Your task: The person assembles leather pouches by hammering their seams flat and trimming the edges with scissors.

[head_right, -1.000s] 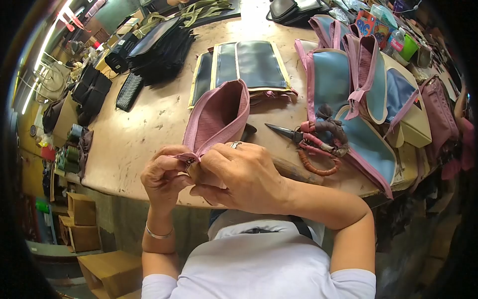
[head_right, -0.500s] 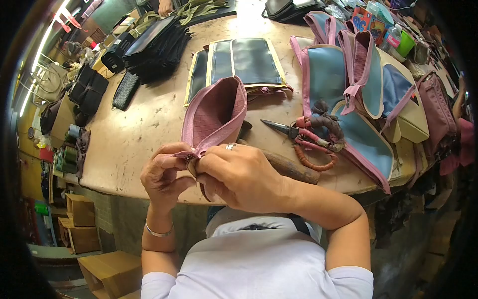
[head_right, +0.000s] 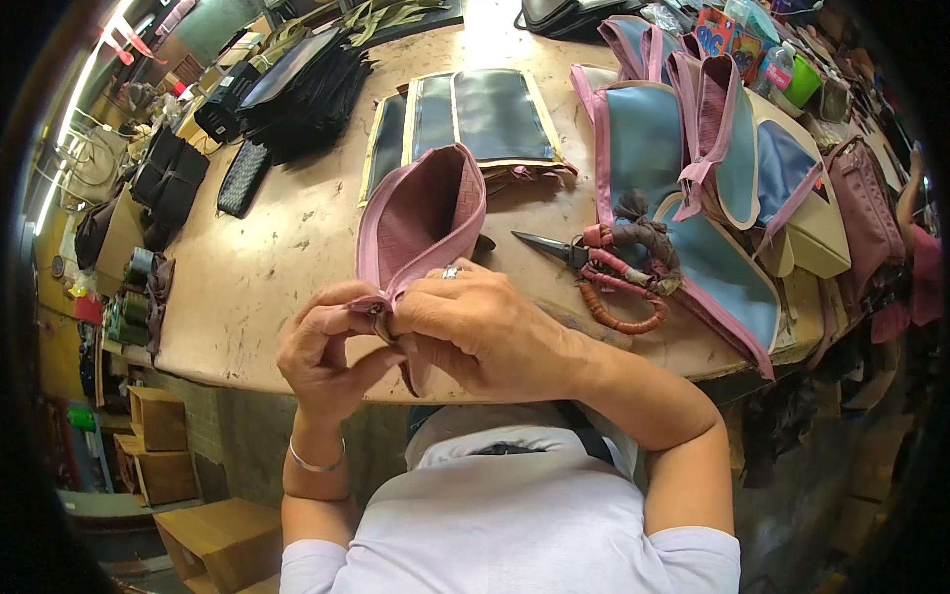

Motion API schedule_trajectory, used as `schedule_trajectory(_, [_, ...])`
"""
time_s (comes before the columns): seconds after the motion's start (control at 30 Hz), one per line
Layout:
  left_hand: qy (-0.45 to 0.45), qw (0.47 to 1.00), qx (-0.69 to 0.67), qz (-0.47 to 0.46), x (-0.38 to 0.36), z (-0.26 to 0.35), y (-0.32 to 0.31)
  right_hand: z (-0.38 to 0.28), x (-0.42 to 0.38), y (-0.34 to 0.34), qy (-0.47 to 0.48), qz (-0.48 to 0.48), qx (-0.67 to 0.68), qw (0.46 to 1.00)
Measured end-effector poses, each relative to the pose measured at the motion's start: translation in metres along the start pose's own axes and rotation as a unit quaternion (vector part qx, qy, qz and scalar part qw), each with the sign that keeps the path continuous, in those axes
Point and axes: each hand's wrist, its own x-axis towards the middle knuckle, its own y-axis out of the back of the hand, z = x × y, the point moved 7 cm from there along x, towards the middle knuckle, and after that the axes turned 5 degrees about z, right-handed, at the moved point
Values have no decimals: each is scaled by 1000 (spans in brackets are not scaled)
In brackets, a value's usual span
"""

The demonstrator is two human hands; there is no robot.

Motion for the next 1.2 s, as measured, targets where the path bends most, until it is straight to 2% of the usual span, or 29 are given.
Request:
schedule_trajectory(0.1, [-16, 997, -18, 70, 5, 4, -1, -4, 9, 10, 42, 7, -31, 999])
schedule_trajectory(0.23, [-59, 995, 61, 58, 8, 3, -7, 5, 7, 16, 35, 25, -47, 998])
schedule_trajectory(0.33, [-22, 998, 33, 54, 4, -9, -14, 13, -5, 16, 20, 72, -56, 996])
schedule_trajectory(0.37, [35, 997, -38, 65, 3, -16, -15, 18, -9, 15, -2, 81, -38, 996])
schedule_trajectory(0.47, [127, 983, -117, 58, 1, -26, -22, 30, -18, 12, -67, 107, 23, 992])
schedule_trajectory(0.5, [107, 990, -87, 29, 2, -23, -23, 28, -18, 13, -83, 122, 28, 989])
schedule_trajectory(0.6, [79, 996, -51, 5, 6, -15, -25, 9, -9, 20, -64, 105, -73, 990])
schedule_trajectory(0.73, [149, 974, -164, 47, 5, -23, -23, 17, -12, 16, -99, 146, -51, 983])
schedule_trajectory(0.8, [183, 958, -204, 79, 2, -29, -21, 22, -13, 14, -155, 129, -6, 979])
schedule_trajectory(0.83, [179, 962, -194, 68, 3, -26, -21, 26, -14, 12, -183, 120, 17, 976])
schedule_trajectory(0.93, [159, 976, -140, 40, 3, -20, -19, 21, -13, 8, -107, 131, -21, 985])
schedule_trajectory(1.03, [101, 994, -24, 19, 5, -15, -16, 11, -7, 8, -87, 96, -103, 986])
schedule_trajectory(1.1, [46, 996, 80, 2, 5, -9, -15, 8, -6, 8, -58, 105, -112, 986])
schedule_trajectory(1.13, [57, 996, 71, 9, 3, -10, -14, 6, -6, 8, -44, 110, -117, 986])
schedule_trajectory(1.2, [77, 995, 52, 23, 1, -12, -12, 23, -11, 6, -142, 124, 34, 982])
